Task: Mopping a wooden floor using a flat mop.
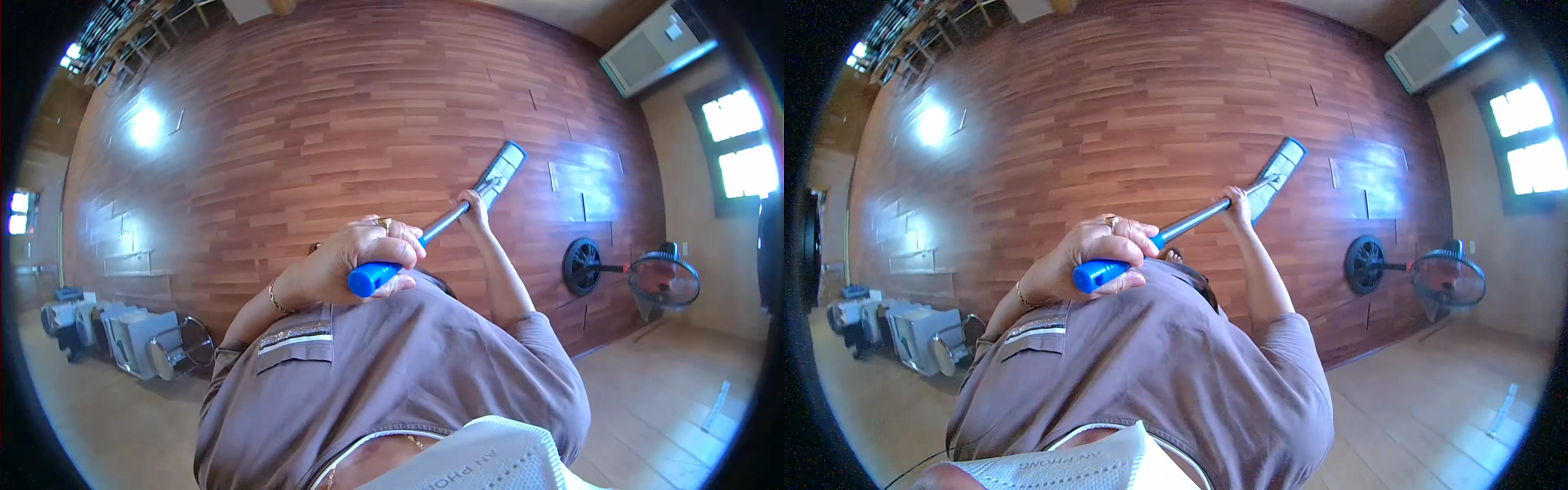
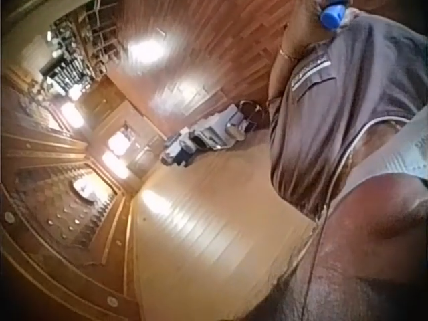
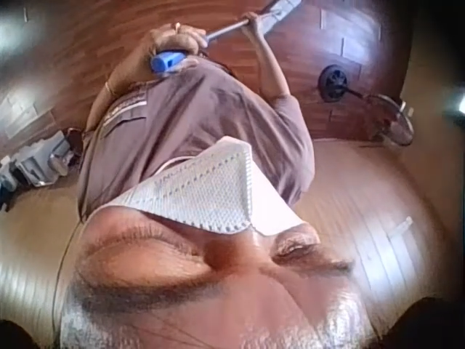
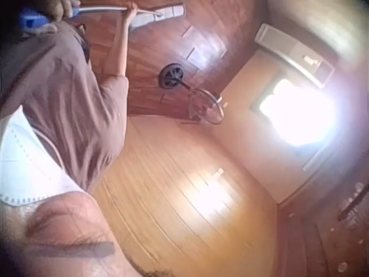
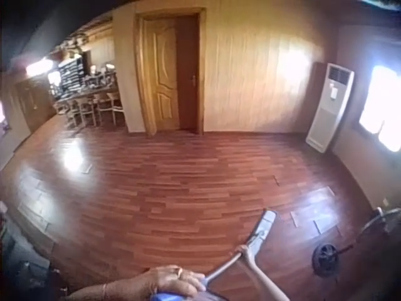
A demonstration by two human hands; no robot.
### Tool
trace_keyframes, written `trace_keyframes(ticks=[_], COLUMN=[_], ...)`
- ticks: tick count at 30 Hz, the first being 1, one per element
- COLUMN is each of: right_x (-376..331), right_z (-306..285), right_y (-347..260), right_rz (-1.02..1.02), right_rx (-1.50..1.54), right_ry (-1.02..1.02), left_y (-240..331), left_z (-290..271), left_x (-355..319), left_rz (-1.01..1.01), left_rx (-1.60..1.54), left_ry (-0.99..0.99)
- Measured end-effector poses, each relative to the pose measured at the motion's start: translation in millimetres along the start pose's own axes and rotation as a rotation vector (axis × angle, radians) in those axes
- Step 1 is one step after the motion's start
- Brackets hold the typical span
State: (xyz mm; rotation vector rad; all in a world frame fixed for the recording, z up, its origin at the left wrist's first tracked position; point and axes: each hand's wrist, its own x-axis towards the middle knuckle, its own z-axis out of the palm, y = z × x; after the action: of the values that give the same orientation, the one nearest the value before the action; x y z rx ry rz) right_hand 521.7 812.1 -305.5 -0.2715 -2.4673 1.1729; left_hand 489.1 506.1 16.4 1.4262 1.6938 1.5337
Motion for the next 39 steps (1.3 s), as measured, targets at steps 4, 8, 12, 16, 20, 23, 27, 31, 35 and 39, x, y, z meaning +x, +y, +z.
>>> trace_keyframes(ticks=[4, 8, 12, 16, 20, 23, 27, 31, 35, 39], right_x=[44, 63, 70, 63, 53, 45, 36, 43, 45, 54], right_z=[36, 73, 98, 120, 142, 160, 175, 176, 163, 156], right_y=[-29, -61, -110, -150, -181, -205, -220, -237, -255, -264], right_rz=[-0.221, -0.271, -0.315, -0.391, -0.493, -0.573, -0.546, -0.574, -0.560, -0.512], right_rx=[-0.052, 0.064, 0.163, 0.259, 0.225, 0.262, 0.322, 0.252, 0.151, 0.035], right_ry=[-0.084, -0.247, -0.420, -0.480, -0.646, -0.760, -0.889, -1.072, -1.038, -1.023], left_y=[13, 38, 60, 79, 91, 99, 109, 116, 124, 124], left_z=[-14, -23, -24, -23, -25, -14, -12, -13, -33, -82], left_x=[-12, -24, -34, -41, -47, -50, -50, -55, -66, -90], left_rz=[0.071, 0.088, 0.129, 0.228, 0.389, 0.416, 0.386, 0.344, 0.342, 0.432], left_rx=[0.235, 0.411, 0.579, 0.647, 0.665, 0.662, 0.672, 0.733, 0.776, 0.727], left_ry=[0.123, 0.215, 0.295, 0.323, 0.311, 0.382, 0.370, 0.360, 0.333, 0.185])
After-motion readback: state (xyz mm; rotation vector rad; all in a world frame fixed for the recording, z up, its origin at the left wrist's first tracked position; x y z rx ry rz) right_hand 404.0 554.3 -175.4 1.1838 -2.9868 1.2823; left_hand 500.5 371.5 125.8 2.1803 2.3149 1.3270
